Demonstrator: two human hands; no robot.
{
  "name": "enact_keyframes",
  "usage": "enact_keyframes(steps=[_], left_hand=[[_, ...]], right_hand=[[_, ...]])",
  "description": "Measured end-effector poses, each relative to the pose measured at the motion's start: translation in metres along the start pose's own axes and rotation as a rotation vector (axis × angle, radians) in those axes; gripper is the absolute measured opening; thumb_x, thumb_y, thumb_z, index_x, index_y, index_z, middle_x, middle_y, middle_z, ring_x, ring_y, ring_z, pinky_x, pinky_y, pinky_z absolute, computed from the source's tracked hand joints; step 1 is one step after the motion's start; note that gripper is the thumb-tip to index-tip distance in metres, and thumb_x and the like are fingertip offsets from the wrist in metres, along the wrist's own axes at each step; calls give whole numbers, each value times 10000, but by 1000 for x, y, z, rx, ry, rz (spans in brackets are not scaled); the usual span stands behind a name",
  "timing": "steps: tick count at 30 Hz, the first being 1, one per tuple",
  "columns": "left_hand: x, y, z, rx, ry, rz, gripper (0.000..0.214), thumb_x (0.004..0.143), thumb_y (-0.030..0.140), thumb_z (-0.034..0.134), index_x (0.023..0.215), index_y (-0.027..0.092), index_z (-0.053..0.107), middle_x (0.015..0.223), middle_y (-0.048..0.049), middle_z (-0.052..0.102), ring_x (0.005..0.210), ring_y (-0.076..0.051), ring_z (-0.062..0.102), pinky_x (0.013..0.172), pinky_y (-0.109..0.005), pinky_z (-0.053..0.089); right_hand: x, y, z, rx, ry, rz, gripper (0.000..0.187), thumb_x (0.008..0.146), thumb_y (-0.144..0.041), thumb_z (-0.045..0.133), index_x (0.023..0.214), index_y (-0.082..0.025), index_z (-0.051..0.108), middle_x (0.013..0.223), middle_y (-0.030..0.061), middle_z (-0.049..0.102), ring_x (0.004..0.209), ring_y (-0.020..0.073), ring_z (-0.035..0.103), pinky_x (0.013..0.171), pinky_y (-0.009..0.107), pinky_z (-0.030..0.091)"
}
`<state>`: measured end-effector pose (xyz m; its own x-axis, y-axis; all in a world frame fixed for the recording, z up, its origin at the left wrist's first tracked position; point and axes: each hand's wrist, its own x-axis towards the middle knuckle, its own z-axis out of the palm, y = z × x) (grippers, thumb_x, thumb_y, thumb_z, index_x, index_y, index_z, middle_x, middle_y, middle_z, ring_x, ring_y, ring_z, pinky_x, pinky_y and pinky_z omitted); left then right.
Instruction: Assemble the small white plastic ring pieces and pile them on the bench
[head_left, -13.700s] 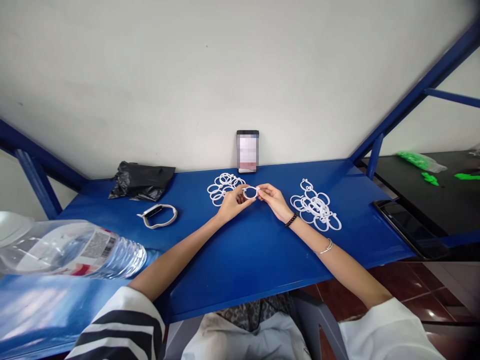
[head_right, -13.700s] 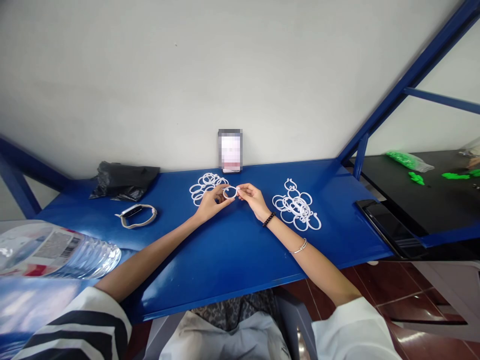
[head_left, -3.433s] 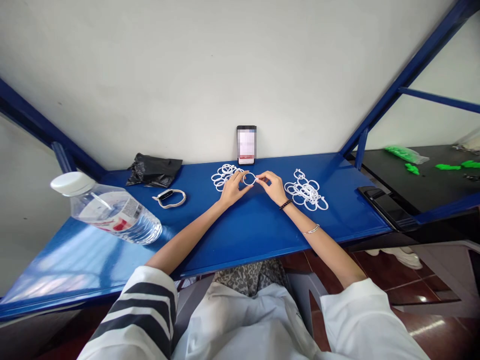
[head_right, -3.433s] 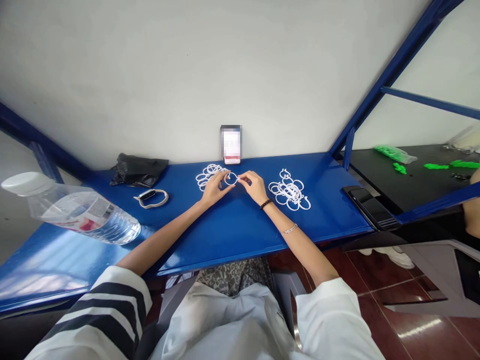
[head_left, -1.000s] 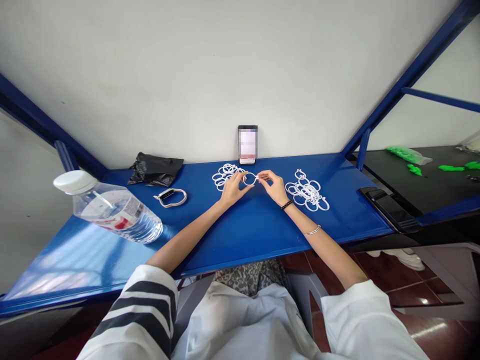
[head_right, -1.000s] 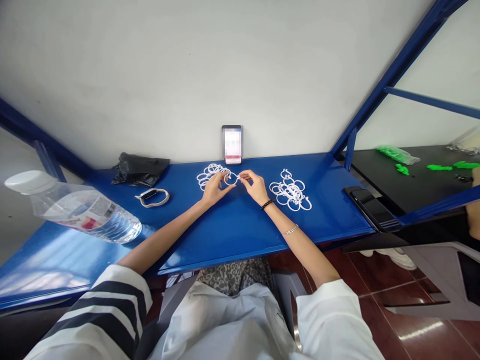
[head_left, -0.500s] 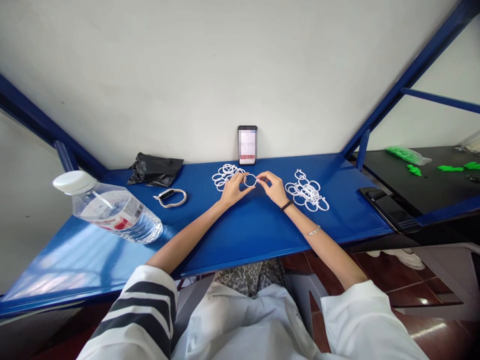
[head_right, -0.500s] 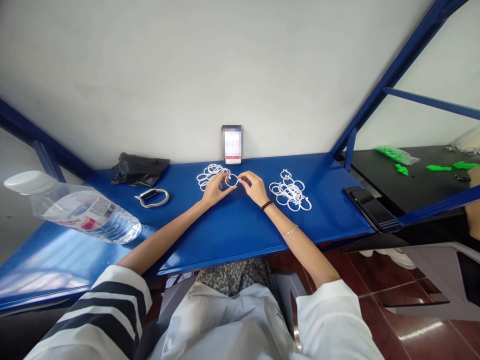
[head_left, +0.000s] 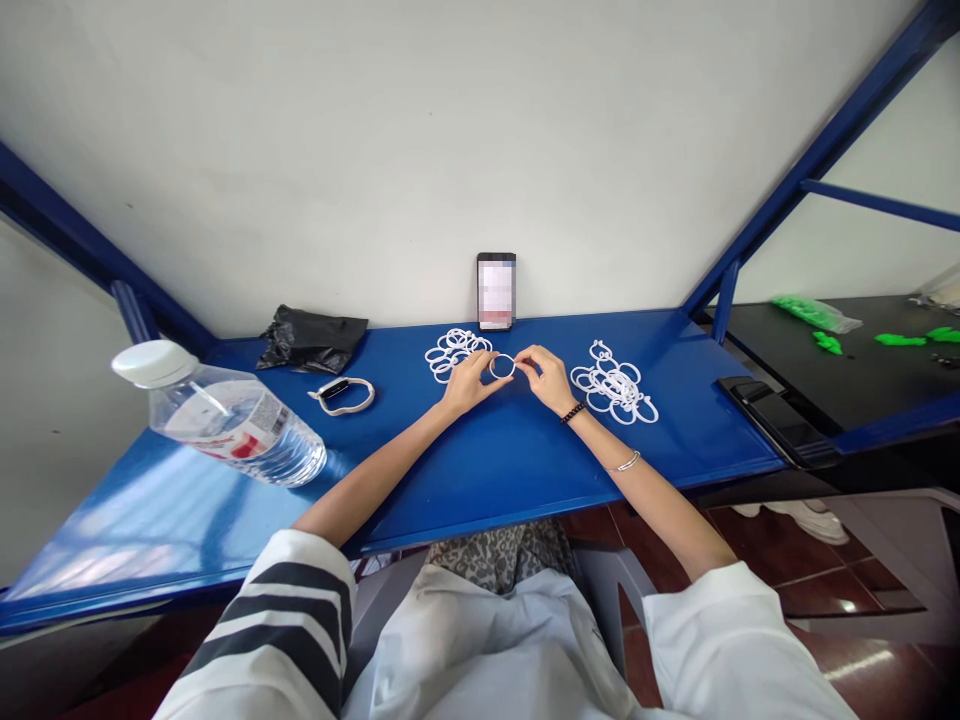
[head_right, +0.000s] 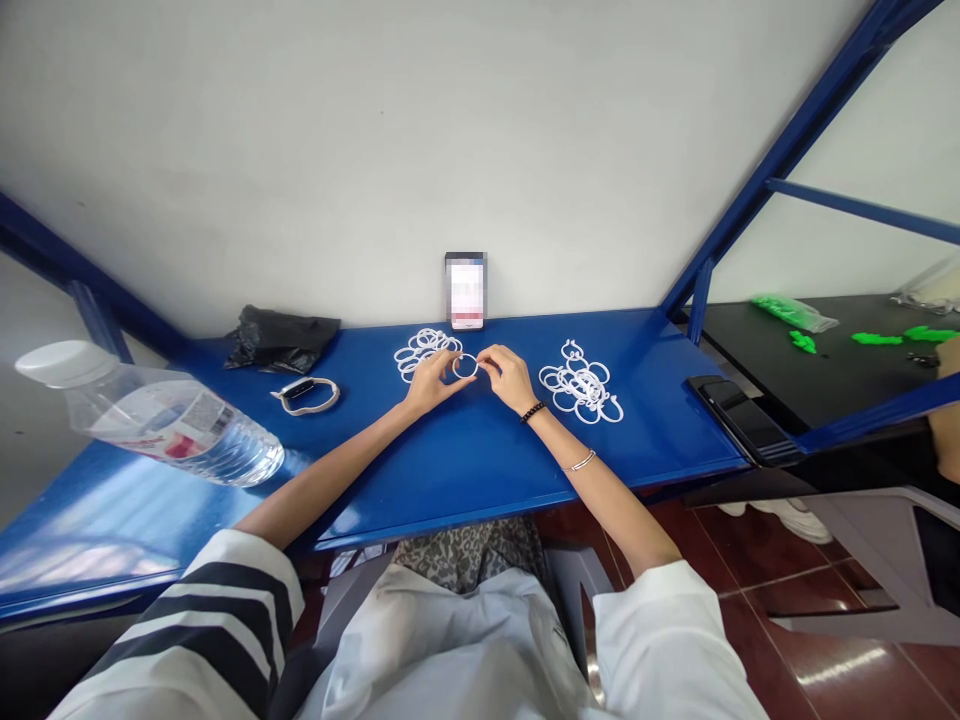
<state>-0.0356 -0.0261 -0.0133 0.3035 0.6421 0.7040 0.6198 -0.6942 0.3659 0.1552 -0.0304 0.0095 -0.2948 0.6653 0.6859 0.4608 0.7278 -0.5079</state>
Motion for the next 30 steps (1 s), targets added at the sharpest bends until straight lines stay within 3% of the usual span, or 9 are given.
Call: enact_keyframes(steps=[5, 11, 22, 30], left_hand=[[0, 0, -1, -12, 3, -36, 347, 823, 445, 663, 1018, 173, 574, 813, -24, 631, 709, -142, 608, 616, -244, 458], [1, -1, -1, -25, 0, -83, 394, 851, 393, 645, 1166, 183, 536, 878, -35, 635, 751, -149, 624, 634, -246, 479], [2, 0, -2, -16, -12, -84, 392, 862, 352, 639, 1201, 191, 529, 900, -40, 647, 793, -161, 644, 670, -255, 504], [2, 1, -2, 4, -36, -117, 412, 860, 372, 634, 1211, 183, 528, 928, -50, 653, 825, -174, 645, 690, -268, 505]], right_hand=[[-1, -2, 1, 25, -1, 34, 138, 929, -279, 520, 916, -222, 646, 891, 56, 684, 793, 202, 636, 752, 338, 514], [1, -4, 2, 170, 6, 161, 282, 898, -370, 562, 1139, -236, 618, 962, 66, 701, 846, 210, 666, 732, 340, 540], [0, 4, 5, 344, 22, 320, 269, 836, -448, 640, 937, -209, 711, 974, 71, 729, 890, 221, 674, 810, 358, 534], [2, 0, 4, 393, 23, 302, 321, 793, -488, 678, 925, -198, 712, 918, 68, 714, 818, 200, 651, 771, 344, 534]])
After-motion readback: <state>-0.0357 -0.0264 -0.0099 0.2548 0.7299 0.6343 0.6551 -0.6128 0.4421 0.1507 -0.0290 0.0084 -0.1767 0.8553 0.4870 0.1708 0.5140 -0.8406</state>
